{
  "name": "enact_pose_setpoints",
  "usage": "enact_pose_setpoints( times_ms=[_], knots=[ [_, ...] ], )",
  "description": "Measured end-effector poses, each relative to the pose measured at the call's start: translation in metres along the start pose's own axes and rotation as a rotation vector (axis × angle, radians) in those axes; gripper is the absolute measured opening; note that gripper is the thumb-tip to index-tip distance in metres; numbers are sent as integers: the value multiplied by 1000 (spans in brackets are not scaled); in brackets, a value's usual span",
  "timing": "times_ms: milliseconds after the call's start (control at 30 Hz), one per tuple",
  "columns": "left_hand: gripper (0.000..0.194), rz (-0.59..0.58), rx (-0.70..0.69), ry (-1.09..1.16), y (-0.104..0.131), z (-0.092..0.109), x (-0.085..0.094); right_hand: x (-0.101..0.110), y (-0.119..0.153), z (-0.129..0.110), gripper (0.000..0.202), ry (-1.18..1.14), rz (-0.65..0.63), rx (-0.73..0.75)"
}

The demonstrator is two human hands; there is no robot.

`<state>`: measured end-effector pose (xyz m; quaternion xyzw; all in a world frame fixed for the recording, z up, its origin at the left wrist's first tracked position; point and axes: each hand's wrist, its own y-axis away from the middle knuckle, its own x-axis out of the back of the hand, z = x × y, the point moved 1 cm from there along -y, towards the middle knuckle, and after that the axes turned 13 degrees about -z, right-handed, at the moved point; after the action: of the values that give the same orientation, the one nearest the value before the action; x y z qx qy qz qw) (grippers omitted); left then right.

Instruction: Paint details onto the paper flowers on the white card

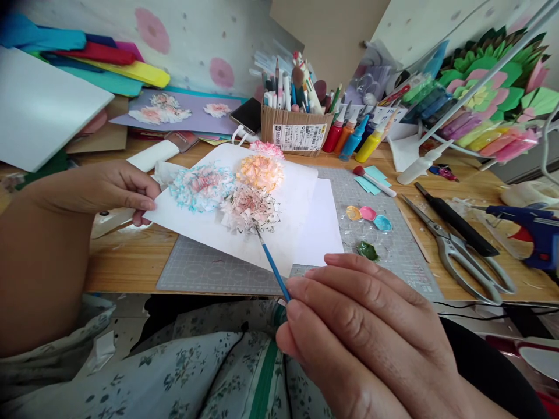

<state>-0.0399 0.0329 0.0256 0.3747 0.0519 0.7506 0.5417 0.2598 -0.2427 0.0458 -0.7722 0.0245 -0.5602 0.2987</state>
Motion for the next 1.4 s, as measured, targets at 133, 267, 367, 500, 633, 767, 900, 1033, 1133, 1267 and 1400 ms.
enact_pose_setpoints(
  times_ms=[133,267,367,500,633,767,900,1033,1133,1267,1400],
  knots=[
    [37,-6,1,-3,0,-1,1,9,2,19,26,85,-89,217],
    [36,-20,-2,-12,1,-3,2,8,-5,13,20,78,-87,217],
    [36,-32,-5,-17,0,-6,3,2,-8,-2,7,20,60,15],
    [36,-48,-10,0,0,-8,4,-4,-7,-12,4,-27,88,-54],
    [34,-54,-9,10,0,-7,4,-6,-8,-10,6,-18,145,-37],
    [34,-65,-13,27,0,-7,3,-5,-9,-7,3,-13,124,-17],
    [33,-72,-14,25,0,-7,4,-4,-10,-5,5,7,99,21],
    [33,-74,0,9,0,-6,4,-1,-13,-4,5,39,125,38],
    [34,-86,19,22,0,-6,4,4,-13,2,4,79,20,134],
    [34,-94,34,41,0,-8,4,4,-6,10,4,90,0,174],
    [33,-95,39,43,0,-8,3,-3,-2,11,8,69,111,154]
  ],
)
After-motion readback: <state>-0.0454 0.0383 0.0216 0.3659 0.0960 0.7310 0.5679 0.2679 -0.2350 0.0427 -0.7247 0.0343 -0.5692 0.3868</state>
